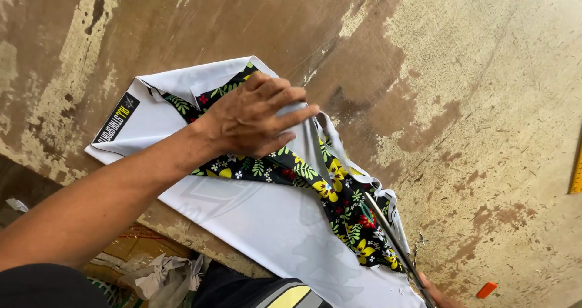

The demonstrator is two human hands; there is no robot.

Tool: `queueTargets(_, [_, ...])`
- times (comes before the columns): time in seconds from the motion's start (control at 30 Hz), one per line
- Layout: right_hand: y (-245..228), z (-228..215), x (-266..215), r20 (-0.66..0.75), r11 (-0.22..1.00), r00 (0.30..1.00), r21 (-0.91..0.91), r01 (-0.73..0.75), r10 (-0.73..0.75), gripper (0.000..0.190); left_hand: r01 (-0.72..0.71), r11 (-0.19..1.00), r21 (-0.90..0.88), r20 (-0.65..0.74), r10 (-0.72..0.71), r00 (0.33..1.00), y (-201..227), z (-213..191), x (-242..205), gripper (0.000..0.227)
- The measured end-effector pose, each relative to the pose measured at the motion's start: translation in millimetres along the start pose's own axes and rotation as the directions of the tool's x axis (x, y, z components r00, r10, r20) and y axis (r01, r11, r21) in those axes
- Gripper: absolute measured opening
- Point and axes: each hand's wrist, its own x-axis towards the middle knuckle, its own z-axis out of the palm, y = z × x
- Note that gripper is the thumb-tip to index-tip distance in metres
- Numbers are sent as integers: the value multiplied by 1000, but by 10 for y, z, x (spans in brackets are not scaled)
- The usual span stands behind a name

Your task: The person uses shears to cut a white fabric along a marked pattern on a wooden table. They trim the edges, unfold the fabric to reveal a floral pattern, and then use a ruler and chalk to mark a new line on the fabric.

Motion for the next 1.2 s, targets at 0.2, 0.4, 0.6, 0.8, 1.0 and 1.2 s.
queueTargets(0.2, [-1166, 1047, -2299, -253, 640, 588, -252, 726, -768, 102, 54, 993, 103, -59, -48, 997, 23, 5, 21, 40])
queueTargets(0.4, [-1757, 1016, -2741, -205, 604, 631, -603, 521, -749, 111, 40, 999, -23, -163, -44, 986, 180, -15, -58, 16])
queueTargets(0.6, [-1572, 637, -2968, -438, 675, 524, -583, 453, -730, 111, 123, 990, 66, -122, -114, 986, 156, 66, -122, 33])
queueTargets(0.8, [-1537, 693, -3139, -319, 858, 804, -65, 509, -501, 96, 128, 988, 88, -117, -117, 986, 143, 61, -114, 38])
queueTargets(1.0, [-1288, 495, -2938, -399, 846, 746, -251, 470, -533, 110, 139, 990, -15, -87, -139, 986, 143, 99, -148, 37])
queueTargets(1.2, [-975, 390, -2960, -532, 641, 454, -239, 729, -715, 106, 138, 990, -2, -116, -137, 984, 139, 73, -115, 36])
